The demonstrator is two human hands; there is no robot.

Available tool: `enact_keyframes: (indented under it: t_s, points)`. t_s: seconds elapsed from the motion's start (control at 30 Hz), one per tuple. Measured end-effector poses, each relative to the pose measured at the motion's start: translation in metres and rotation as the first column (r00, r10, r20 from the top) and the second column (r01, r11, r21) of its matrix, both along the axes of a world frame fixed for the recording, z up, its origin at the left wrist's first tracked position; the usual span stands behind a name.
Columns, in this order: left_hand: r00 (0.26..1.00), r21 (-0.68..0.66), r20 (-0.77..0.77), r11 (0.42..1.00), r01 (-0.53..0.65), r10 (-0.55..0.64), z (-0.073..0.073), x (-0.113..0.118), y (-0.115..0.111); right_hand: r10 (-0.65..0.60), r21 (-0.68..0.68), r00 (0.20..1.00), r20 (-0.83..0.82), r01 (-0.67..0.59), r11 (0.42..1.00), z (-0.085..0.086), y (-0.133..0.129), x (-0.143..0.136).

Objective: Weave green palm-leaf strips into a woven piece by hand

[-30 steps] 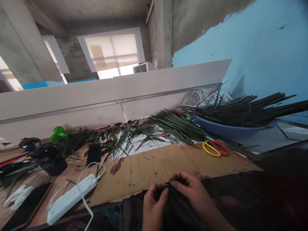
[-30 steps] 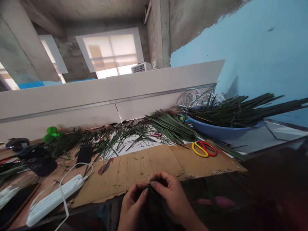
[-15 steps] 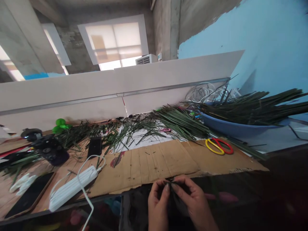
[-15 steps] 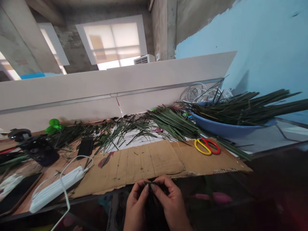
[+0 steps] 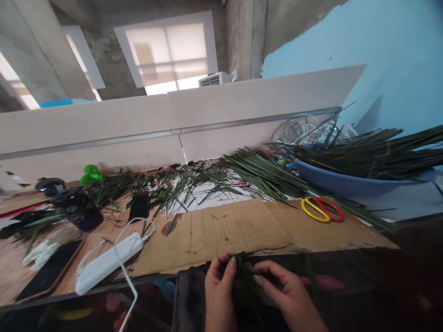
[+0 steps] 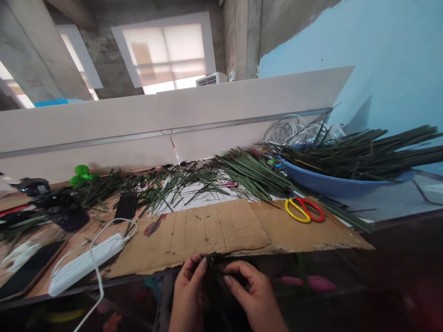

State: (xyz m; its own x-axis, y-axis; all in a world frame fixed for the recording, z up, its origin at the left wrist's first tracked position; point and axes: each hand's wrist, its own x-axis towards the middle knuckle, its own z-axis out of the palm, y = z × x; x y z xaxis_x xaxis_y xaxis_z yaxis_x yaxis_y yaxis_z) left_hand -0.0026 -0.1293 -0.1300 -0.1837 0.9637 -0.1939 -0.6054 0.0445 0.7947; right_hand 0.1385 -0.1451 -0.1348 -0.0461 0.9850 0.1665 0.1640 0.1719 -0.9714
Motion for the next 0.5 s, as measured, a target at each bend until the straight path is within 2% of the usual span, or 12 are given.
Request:
enact_keyframes:
  t_s: [0.13,0.27,0.4,0.5]
  points:
    - [0.998,0.045,-0.039,0.998,0.053,-0.051,-0.012,-0.001,0.001,-0.030,0.004,1.000,-0.003,0.030,1.000,-0.003,-0.001,0.002]
    - [0.997,0.065,-0.067,0.997,0.046,-0.041,-0.019,0.000,0.000,-0.044,0.011,0.999,-0.020,0.044,0.999,-0.006,-0.003,0.000]
    - [0.994,0.068,-0.094,0.996,0.064,-0.057,-0.020,0.000,-0.001,-0.033,-0.008,0.999,-0.017,0.033,0.999,-0.007,-0.004,-0.004]
    - [0.989,0.083,-0.135,0.994,0.074,-0.063,-0.016,0.000,-0.001,-0.036,0.042,0.999,0.023,0.035,0.998,-0.005,-0.003,-0.002]
